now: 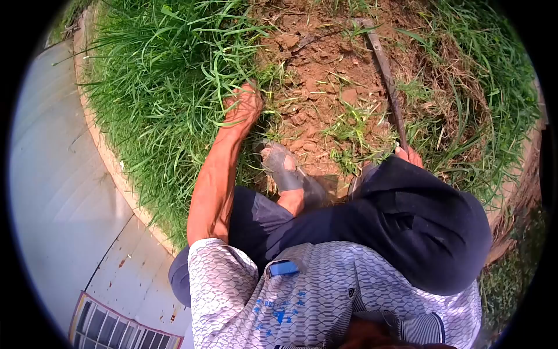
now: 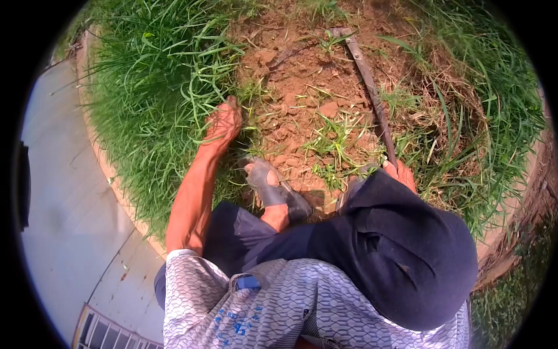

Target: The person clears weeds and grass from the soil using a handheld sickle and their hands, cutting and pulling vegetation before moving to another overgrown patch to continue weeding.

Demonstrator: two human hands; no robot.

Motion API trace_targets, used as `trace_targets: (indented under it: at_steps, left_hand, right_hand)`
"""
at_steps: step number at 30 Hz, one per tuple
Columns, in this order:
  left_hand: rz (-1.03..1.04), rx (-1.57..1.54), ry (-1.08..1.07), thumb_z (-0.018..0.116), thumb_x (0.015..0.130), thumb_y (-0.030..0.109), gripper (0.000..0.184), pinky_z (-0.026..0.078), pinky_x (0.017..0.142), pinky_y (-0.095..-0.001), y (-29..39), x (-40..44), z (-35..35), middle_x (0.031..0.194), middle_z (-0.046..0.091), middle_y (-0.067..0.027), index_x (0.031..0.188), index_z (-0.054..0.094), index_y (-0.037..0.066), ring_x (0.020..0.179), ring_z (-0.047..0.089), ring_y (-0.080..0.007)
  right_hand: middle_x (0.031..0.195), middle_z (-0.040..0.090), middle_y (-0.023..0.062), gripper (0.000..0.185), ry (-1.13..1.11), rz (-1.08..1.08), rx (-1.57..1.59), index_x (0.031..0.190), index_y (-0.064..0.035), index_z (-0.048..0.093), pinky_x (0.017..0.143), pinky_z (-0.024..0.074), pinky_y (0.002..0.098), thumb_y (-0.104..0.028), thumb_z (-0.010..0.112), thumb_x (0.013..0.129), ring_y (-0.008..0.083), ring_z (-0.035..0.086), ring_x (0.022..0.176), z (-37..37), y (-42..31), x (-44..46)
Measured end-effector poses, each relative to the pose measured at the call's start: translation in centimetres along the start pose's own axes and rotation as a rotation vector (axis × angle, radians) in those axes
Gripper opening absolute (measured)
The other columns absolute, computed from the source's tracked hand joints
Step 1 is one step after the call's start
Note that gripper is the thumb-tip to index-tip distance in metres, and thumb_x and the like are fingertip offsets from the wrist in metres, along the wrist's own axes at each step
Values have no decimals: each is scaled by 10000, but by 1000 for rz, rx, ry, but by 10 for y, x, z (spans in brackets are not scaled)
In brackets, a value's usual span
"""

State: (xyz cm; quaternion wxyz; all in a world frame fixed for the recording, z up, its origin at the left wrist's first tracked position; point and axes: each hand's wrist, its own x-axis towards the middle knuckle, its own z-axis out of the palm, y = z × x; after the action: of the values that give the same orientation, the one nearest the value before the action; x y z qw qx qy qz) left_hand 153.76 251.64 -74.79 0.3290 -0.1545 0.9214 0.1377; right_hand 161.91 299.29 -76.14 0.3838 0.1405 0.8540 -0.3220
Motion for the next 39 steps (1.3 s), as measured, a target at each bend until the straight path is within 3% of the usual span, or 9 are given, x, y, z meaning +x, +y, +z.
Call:
trace_targets:
  at_steps: [3, 5, 7, 13, 19, 21, 29, 31, 39]
  left_hand:
    - [71, -319, -49, 468, 950, 242, 218, 426, 576, -393, 4, -6, 8, 720, 537, -106, 824, 516, 71, 633, 503, -282]
    - [688, 815, -102, 562, 828, 128, 73, 426, 545, -386, 17, -12, 18, 607, 501, -96, 804, 512, 82, 560, 505, -285]
    - [654, 127, -268, 547, 783, 86, 98, 452, 605, -474, 70, -54, -11, 715, 600, -191, 844, 504, 22, 708, 639, -376]
    - [466, -116, 223, 618, 859, 147, 245, 499, 722, -467, 96, -58, 3, 1048, 558, -200, 1053, 525, 31, 925, 592, -405]
    - [580, -78, 132, 753, 728, 492, 817, 324, 1022, -568, 127, -62, 24, 1424, 362, -201, 1402, 439, 152, 1272, 364, -447]
    - [735, -48, 128, 772, 678, 484, 837, 327, 973, -577, 142, -82, 57, 1417, 382, -152, 1380, 466, 145, 1276, 352, -404]
    - [731, -68, -273, 683, 739, 249, 415, 483, 805, -443, 148, -78, 93, 1160, 575, -210, 1062, 573, 13, 1038, 564, -397]
    - [348, -257, -499, 615, 718, 137, 267, 479, 793, -469, 138, -77, 44, 1006, 572, -227, 948, 577, 7, 914, 564, -422]
    - [269, 72, -14, 704, 720, 133, 449, 493, 805, -512, 59, -96, 26, 1170, 490, -268, 1089, 484, 4, 1053, 564, -457]
  right_hand:
    - [729, 521, 128, 382, 105, -100, 34, 903, -25, 541, 674, 419, 409, -404, 542, 952, 262, 518, 691, 2, -1, 1]
    - [729, 525, 126, 384, 91, -62, 27, 905, -19, 546, 679, 423, 405, -400, 544, 951, 265, 521, 692, 1, -7, -3]
    - [723, 526, 116, 381, 65, -20, 100, 895, -17, 547, 677, 424, 400, -394, 543, 951, 263, 518, 685, 1, -15, -6]
    - [823, 579, 147, 397, 71, -13, 4, 960, -9, 584, 744, 425, 421, -401, 522, 956, 296, 549, 785, -2, -18, -4]
    - [857, 588, 188, 452, 295, -259, -223, 976, 0, 603, 765, 420, 438, -443, 523, 935, 319, 555, 820, 18, 34, 13]
    - [742, 563, 144, 456, -1, 16, 42, 866, -3, 587, 685, 413, 423, -451, 529, 927, 278, 530, 706, -5, -17, 5]
    - [685, 523, 147, 487, 169, -59, 17, 825, -1, 571, 656, 404, 427, -479, 532, 911, 270, 509, 661, 11, 3, 11]
    - [714, 534, 163, 487, 136, -34, 34, 843, 0, 580, 676, 406, 434, -480, 528, 912, 286, 521, 695, 6, -6, 6]
    - [1035, 566, 214, 445, 143, -243, -125, 1053, -20, 600, 856, 392, 456, -442, 507, 948, 346, 511, 986, 10, 10, -1]
